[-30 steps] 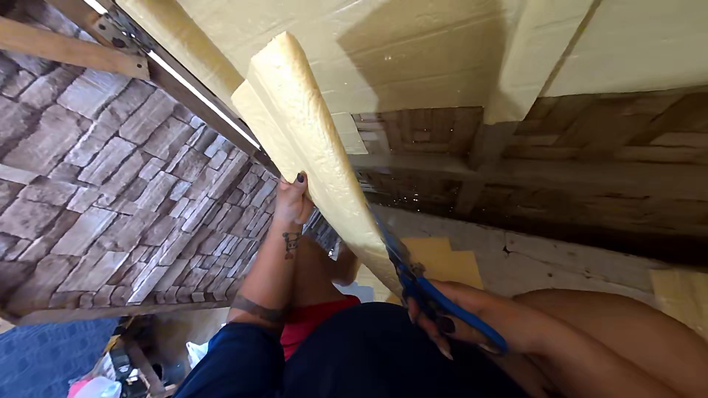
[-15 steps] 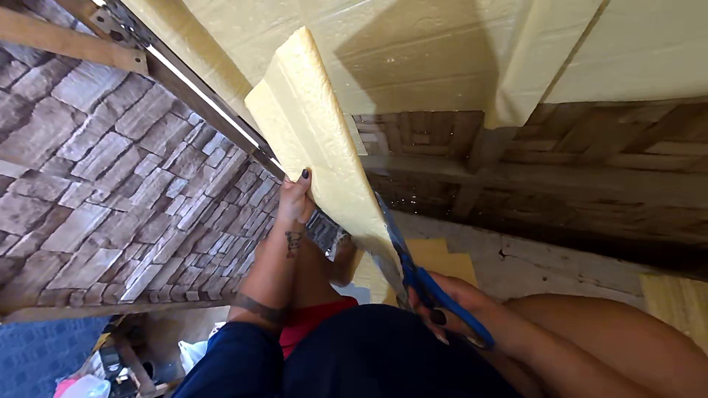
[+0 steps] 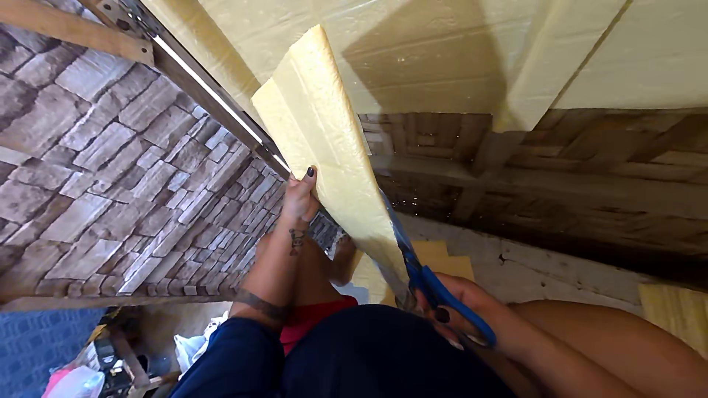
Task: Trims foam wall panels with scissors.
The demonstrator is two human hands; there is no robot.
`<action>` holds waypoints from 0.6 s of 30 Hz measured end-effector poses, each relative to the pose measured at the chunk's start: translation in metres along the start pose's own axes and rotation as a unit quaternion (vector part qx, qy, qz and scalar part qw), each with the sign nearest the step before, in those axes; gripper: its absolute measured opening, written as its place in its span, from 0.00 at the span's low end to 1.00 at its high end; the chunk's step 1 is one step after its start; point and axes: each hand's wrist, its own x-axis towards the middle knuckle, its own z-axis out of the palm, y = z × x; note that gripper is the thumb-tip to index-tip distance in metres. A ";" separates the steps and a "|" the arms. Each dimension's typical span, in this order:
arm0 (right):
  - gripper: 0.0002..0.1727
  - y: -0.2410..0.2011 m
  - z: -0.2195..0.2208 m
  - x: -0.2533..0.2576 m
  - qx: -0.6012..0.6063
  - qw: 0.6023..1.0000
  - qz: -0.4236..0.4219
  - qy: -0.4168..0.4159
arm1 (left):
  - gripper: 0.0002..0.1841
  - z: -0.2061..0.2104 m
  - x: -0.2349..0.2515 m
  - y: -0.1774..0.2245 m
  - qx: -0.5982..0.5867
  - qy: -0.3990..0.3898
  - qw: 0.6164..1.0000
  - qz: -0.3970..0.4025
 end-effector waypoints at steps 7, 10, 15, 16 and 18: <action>0.19 -0.002 0.001 0.000 0.000 1.000 0.010 0.013 | 0.12 0.001 -0.001 0.000 0.000 0.014 1.000 -0.011; 0.18 -0.003 0.002 0.000 0.014 0.999 0.028 0.007 | 0.13 0.001 -0.001 0.000 0.002 0.022 1.000 -0.016; 0.21 -0.002 0.000 -0.002 0.060 0.997 0.028 -0.025 | 0.14 0.000 -0.001 0.001 0.004 0.017 1.000 -0.012; 0.21 -0.002 0.000 -0.002 0.067 0.997 0.029 -0.029 | 0.14 -0.001 -0.001 0.000 0.003 0.016 1.000 -0.012; 0.22 -0.001 -0.002 -0.002 0.071 0.996 0.027 -0.043 | 0.14 -0.002 -0.001 -0.001 0.002 0.011 1.000 -0.013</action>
